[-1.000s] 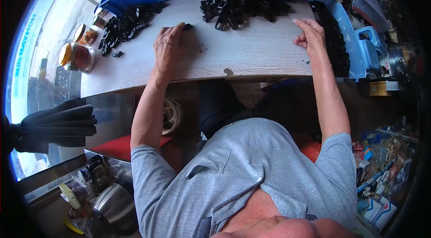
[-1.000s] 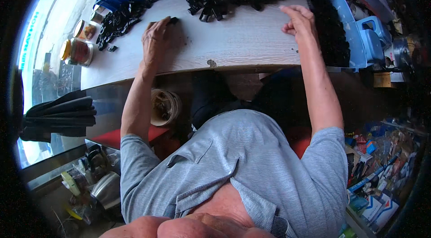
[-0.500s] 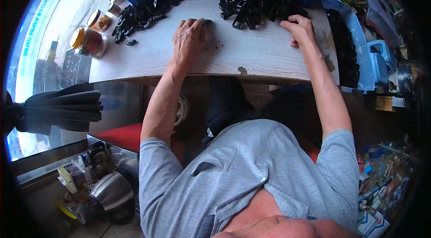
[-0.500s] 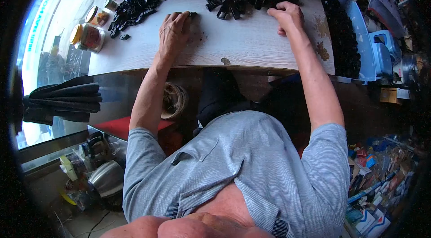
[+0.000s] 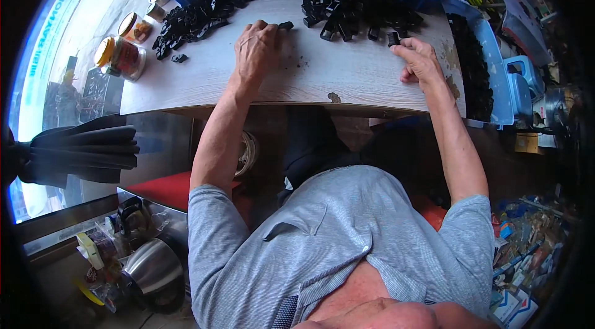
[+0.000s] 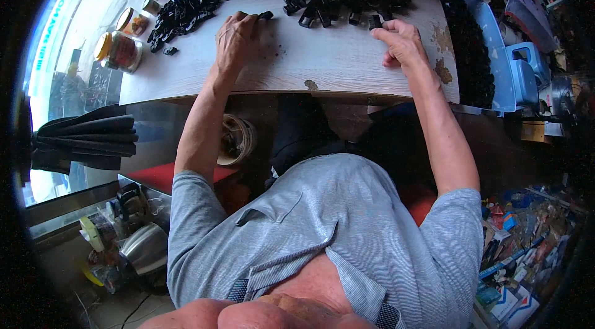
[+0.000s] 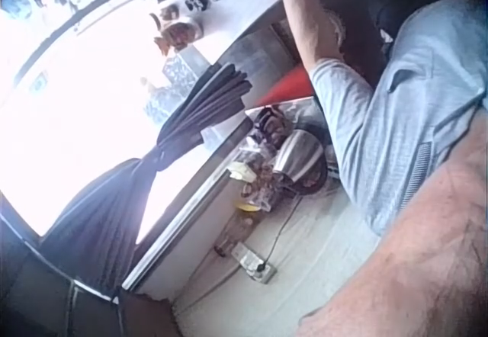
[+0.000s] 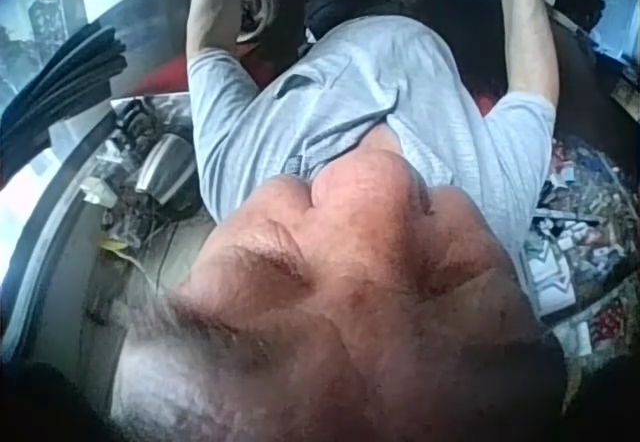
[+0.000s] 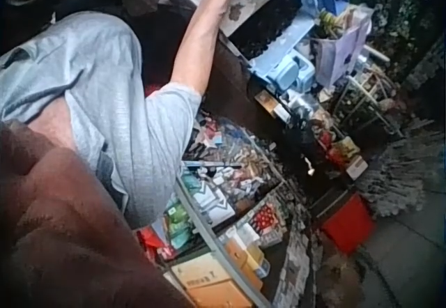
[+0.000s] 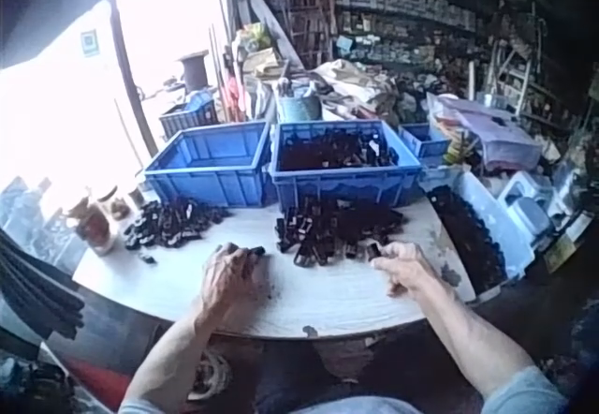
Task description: Assembling small black plastic components at a workbench.
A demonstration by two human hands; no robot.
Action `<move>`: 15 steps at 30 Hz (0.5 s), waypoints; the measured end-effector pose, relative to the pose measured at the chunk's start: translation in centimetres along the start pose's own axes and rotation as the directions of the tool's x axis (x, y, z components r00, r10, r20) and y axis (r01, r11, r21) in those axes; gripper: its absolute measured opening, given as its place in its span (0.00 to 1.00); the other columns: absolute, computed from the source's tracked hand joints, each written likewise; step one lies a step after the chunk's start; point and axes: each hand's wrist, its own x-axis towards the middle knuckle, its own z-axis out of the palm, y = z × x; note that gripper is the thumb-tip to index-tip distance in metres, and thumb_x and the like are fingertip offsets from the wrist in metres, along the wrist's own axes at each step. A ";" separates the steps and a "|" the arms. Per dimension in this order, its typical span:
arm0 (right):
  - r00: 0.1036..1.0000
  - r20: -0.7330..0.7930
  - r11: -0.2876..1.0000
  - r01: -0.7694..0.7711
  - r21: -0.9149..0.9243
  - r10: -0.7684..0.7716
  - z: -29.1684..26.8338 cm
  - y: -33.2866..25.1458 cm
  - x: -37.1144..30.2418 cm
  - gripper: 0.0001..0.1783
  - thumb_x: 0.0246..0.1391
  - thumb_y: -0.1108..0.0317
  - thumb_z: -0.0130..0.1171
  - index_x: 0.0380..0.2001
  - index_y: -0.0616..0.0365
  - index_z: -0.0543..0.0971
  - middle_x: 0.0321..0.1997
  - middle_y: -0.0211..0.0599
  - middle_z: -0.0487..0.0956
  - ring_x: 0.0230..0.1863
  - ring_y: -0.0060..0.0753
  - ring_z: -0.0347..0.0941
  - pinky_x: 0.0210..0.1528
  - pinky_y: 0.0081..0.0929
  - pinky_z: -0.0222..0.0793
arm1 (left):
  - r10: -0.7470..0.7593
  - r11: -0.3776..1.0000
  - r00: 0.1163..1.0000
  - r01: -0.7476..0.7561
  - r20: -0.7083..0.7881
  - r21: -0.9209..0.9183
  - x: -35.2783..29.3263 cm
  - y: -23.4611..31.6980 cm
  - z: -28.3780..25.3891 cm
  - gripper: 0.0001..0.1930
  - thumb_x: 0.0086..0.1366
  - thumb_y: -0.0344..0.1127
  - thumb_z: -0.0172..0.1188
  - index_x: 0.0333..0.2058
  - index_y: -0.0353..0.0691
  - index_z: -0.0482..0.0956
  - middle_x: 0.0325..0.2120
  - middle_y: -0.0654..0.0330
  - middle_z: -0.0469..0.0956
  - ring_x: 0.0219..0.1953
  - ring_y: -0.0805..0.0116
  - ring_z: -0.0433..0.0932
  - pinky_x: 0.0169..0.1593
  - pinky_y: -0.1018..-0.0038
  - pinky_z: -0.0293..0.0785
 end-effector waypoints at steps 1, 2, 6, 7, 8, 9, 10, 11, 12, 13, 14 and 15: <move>0.999 0.041 1.000 -0.015 0.023 0.014 -0.1 0.1 -0.1 0.25 0.52 0.58 0.69 0.49 0.61 0.76 0.12 0.25 0.68 0.11 0.18 0.67 0.15 0.23 0.71 | 0.001 1.000 1.000 -0.001 0.000 -0.002 0.2 -0.1 -0.1 0.10 0.63 0.41 0.62 0.34 0.41 0.85 0.34 0.52 0.82 0.39 0.49 0.80 0.44 0.57 0.77; 0.999 0.039 1.000 -0.016 0.023 0.015 -0.2 0.1 -0.3 0.25 0.52 0.58 0.69 0.49 0.61 0.76 0.12 0.25 0.68 0.11 0.18 0.67 0.15 0.23 0.71 | -0.028 0.999 0.998 0.027 0.053 0.024 0.5 -0.3 -0.3 0.10 0.63 0.42 0.62 0.33 0.42 0.85 0.33 0.53 0.82 0.38 0.50 0.80 0.43 0.57 0.76; 0.997 0.076 1.000 -0.010 -0.029 0.012 0.5 -0.2 -1.5 0.22 0.51 0.60 0.69 0.46 0.61 0.78 0.14 0.26 0.70 0.11 0.19 0.68 0.14 0.23 0.69 | -0.151 0.988 0.980 0.147 0.130 0.039 1.1 -0.6 -0.7 0.12 0.66 0.41 0.61 0.42 0.41 0.85 0.36 0.51 0.83 0.42 0.52 0.80 0.45 0.59 0.75; 0.996 0.082 0.997 -0.022 -0.069 0.028 0.7 -0.3 -1.8 0.20 0.51 0.62 0.69 0.45 0.60 0.78 0.16 0.27 0.72 0.11 0.19 0.68 0.13 0.24 0.69 | -0.150 0.988 0.980 0.146 0.130 0.039 0.8 -0.7 -0.4 0.12 0.66 0.41 0.61 0.42 0.41 0.85 0.36 0.51 0.83 0.42 0.52 0.80 0.45 0.59 0.75; 0.991 0.126 0.998 -0.029 -0.061 0.036 0.8 -0.3 -1.9 0.20 0.51 0.63 0.69 0.45 0.60 0.78 0.16 0.26 0.72 0.10 0.19 0.66 0.12 0.23 0.67 | -0.106 0.994 0.993 0.107 0.050 -0.006 0.3 -0.7 0.0 0.13 0.66 0.41 0.62 0.45 0.41 0.84 0.38 0.51 0.83 0.43 0.52 0.80 0.46 0.60 0.75; 0.991 0.126 0.998 -0.028 -0.061 0.036 1.1 -0.4 -2.0 0.20 0.51 0.63 0.69 0.45 0.60 0.78 0.16 0.26 0.72 0.10 0.19 0.66 0.12 0.23 0.67 | -0.065 0.997 0.997 0.064 -0.032 -0.048 -0.1 -0.8 0.4 0.15 0.65 0.40 0.62 0.47 0.42 0.83 0.39 0.51 0.83 0.44 0.51 0.80 0.48 0.60 0.75; 0.987 0.153 0.996 -0.030 -0.080 0.042 1.3 -0.4 -2.1 0.19 0.51 0.63 0.69 0.44 0.61 0.78 0.17 0.26 0.72 0.10 0.19 0.65 0.12 0.23 0.66 | -0.007 0.999 1.000 0.007 0.003 -0.044 -0.2 -0.4 0.1 0.17 0.64 0.39 0.63 0.51 0.42 0.81 0.42 0.51 0.83 0.46 0.51 0.79 0.51 0.61 0.74; 0.982 0.181 0.995 -0.030 -0.099 0.048 1.4 -0.4 -2.2 0.19 0.51 0.64 0.69 0.43 0.61 0.78 0.17 0.27 0.73 0.10 0.19 0.64 0.11 0.22 0.65 | -0.005 0.999 1.000 0.005 0.004 -0.047 -0.2 -0.1 0.2 0.17 0.64 0.39 0.63 0.51 0.42 0.81 0.42 0.51 0.83 0.46 0.51 0.79 0.51 0.61 0.74; 0.979 0.203 0.995 -0.008 -0.100 0.028 1.6 -0.4 -2.3 0.17 0.51 0.66 0.68 0.42 0.62 0.79 0.18 0.28 0.73 0.10 0.19 0.63 0.11 0.22 0.64 | 0.012 0.999 1.000 -0.012 0.009 -0.029 -0.2 0.3 0.3 0.16 0.64 0.37 0.63 0.50 0.42 0.81 0.42 0.51 0.83 0.45 0.51 0.80 0.50 0.61 0.75; 0.979 0.200 0.995 -0.010 -0.099 0.030 1.8 -0.4 -2.4 0.17 0.51 0.66 0.68 0.42 0.62 0.79 0.18 0.28 0.73 0.10 0.19 0.63 0.11 0.22 0.64 | 0.030 1.000 0.999 -0.029 0.015 -0.011 -0.2 0.7 0.2 0.15 0.64 0.35 0.62 0.49 0.41 0.81 0.42 0.51 0.83 0.43 0.51 0.81 0.49 0.61 0.76; 0.976 0.218 0.993 0.023 -0.119 0.003 2.1 -0.6 -2.5 0.16 0.50 0.66 0.68 0.41 0.62 0.79 0.18 0.28 0.73 0.10 0.19 0.64 0.11 0.22 0.65 | 0.032 0.999 0.999 -0.032 0.017 -0.013 -0.5 1.2 0.2 0.15 0.64 0.35 0.62 0.49 0.41 0.81 0.42 0.51 0.83 0.43 0.51 0.81 0.49 0.61 0.76; 0.971 0.237 0.989 0.057 -0.139 -0.022 2.3 -0.7 -2.6 0.15 0.50 0.67 0.67 0.41 0.62 0.79 0.18 0.29 0.73 0.10 0.19 0.64 0.11 0.23 0.65 | 0.029 0.991 1.000 -0.030 -0.011 -0.131 -1.0 1.8 0.1 0.14 0.64 0.32 0.62 0.49 0.41 0.81 0.42 0.51 0.83 0.42 0.51 0.81 0.47 0.61 0.77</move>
